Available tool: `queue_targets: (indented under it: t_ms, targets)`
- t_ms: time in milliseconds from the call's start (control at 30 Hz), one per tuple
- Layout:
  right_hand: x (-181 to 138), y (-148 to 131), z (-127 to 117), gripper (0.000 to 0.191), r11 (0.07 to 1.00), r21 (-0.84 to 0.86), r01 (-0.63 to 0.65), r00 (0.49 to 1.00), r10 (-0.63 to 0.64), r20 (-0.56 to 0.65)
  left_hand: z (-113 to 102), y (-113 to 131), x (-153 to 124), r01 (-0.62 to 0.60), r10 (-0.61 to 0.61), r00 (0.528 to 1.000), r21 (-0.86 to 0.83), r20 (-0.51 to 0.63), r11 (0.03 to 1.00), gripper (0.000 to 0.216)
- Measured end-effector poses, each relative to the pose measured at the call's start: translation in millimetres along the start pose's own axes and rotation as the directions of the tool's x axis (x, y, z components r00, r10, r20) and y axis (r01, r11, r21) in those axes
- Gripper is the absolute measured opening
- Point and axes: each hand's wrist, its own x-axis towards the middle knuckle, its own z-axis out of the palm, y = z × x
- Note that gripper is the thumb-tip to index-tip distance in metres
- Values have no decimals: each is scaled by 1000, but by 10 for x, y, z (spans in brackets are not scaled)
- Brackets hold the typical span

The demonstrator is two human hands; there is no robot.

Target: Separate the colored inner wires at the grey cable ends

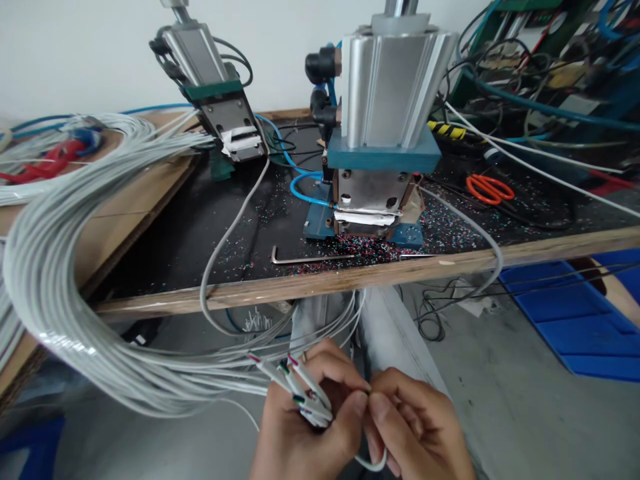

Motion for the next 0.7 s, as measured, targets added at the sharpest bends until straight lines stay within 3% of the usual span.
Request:
queue_targets:
  t_ms: [233,400,567,700]
  targets:
    - [-1,131,-1,63,997,-56,61,994,-66,-92,22,-78,59,-91,91,996,35,-1,995,27]
    - [-7,168,37,60,993,43,111,987,-105,-122,60,-101,21,-87,87,996,-1,-16,996,23]
    - [-14,157,93,56,982,164,93,989,-72,-128,81,-112,-21,-28,26,999,-57,-43,998,20]
    - [-15,156,110,57,966,259,-10,997,29,-70,139,-117,-36,-2,-6,997,-105,-78,994,21]
